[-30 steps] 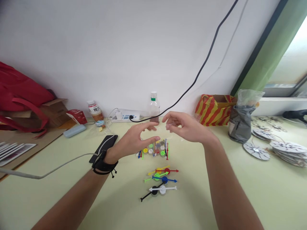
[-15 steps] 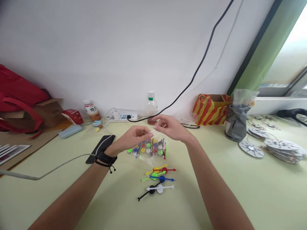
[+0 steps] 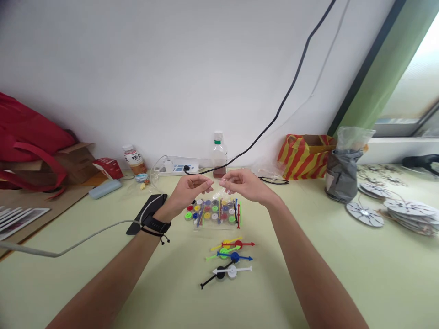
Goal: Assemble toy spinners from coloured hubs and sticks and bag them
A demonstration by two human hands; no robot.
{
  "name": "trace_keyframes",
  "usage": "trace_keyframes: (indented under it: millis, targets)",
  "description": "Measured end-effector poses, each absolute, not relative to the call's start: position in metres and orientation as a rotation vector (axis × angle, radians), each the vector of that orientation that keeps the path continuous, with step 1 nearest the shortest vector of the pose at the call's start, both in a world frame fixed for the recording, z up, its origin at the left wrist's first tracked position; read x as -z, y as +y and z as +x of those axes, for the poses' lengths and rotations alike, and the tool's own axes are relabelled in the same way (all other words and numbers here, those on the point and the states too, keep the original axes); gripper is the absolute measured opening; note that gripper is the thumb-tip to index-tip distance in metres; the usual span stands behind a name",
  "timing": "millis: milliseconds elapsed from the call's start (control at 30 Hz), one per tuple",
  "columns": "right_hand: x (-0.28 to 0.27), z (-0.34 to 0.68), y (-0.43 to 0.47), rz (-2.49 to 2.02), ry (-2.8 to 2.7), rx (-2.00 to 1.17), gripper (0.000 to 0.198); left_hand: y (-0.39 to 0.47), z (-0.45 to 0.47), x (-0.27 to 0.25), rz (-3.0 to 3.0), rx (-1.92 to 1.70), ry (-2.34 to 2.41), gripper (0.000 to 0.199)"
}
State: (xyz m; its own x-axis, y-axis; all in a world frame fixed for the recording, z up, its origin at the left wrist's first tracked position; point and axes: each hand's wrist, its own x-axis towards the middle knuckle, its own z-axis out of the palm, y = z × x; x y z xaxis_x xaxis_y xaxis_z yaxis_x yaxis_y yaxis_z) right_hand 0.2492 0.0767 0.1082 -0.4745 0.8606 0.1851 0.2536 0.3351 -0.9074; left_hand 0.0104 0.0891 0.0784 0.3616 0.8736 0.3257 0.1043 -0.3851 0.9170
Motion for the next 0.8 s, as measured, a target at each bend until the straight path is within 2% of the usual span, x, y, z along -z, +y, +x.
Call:
trace_keyframes:
  millis: [133,333,533,667,800]
  targets:
    - [-0.107,0.252,0.080,-1.010,-1.819,-1.043,0.040,0.091,0.003,-0.082,1.735,-1.134,0.929,0.029]
    - [-0.104,0.245,0.080,-0.982,-1.881,-0.944,0.042,0.086,-0.002,-0.089,1.756,-0.873,0.781,0.036]
    - [-0.102,0.242,0.084,-1.074,-1.685,-0.638,0.042,0.099,0.005,-0.075,1.420,-1.389,0.954,0.032]
    - [-0.094,0.246,0.089,-1.179,-1.633,-0.692,0.041,0.103,0.005,-0.073,1.172,-1.493,0.856,0.031]
    - [-0.088,0.246,0.093,-1.211,-1.553,-0.807,0.044,0.101,0.002,-0.079,1.081,-1.469,0.776,0.039]
